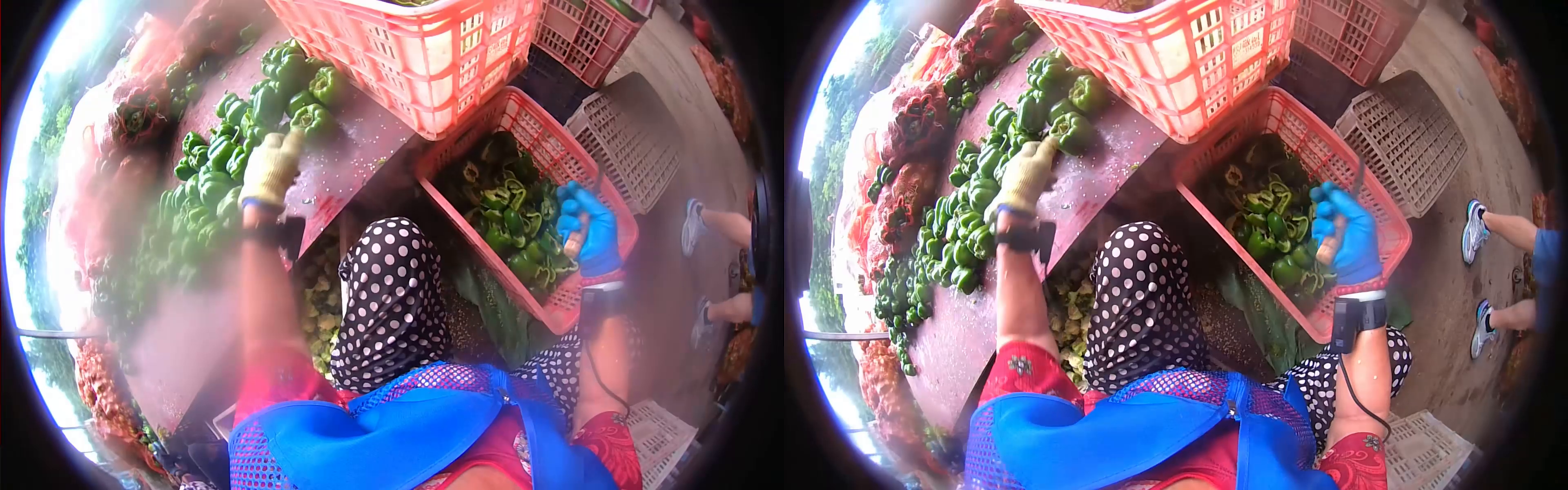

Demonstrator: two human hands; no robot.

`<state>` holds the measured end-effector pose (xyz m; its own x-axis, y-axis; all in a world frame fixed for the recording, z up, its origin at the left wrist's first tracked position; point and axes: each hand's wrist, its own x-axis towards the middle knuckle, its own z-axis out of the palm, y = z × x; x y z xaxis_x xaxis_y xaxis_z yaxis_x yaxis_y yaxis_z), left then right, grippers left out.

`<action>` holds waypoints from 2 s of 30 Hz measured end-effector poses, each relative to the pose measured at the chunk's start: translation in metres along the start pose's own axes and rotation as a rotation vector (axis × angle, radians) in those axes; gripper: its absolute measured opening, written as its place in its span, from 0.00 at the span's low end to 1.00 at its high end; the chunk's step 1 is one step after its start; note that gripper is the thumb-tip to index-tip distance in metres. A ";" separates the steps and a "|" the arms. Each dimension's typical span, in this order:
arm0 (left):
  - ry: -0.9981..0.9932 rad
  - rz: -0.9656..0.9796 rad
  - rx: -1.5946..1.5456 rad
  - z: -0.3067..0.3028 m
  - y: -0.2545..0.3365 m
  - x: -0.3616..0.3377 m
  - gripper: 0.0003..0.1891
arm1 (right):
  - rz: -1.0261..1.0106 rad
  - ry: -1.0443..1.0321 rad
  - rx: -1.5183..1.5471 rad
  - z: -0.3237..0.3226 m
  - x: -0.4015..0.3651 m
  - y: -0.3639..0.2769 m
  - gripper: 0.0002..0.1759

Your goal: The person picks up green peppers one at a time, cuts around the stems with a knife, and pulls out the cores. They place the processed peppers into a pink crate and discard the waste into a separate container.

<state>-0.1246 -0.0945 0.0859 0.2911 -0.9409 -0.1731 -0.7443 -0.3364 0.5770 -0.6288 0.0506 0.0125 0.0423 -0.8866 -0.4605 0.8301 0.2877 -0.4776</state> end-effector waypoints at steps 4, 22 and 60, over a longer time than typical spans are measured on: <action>0.092 0.422 0.571 0.054 -0.075 0.118 0.26 | -0.035 0.137 0.278 0.017 -0.007 0.011 0.16; -1.124 0.004 -1.635 0.090 0.087 -0.075 0.19 | -0.733 0.009 -1.226 0.061 -0.027 0.066 0.21; -0.561 0.429 -0.502 0.197 0.164 -0.183 0.26 | -0.559 0.396 -1.961 -0.015 -0.007 0.095 0.45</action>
<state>-0.4181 0.0153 0.0550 -0.3924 -0.9072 -0.1518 -0.3295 -0.0155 0.9440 -0.5583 0.0897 -0.0407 -0.2646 -0.9643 0.0113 -0.8603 0.2308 -0.4545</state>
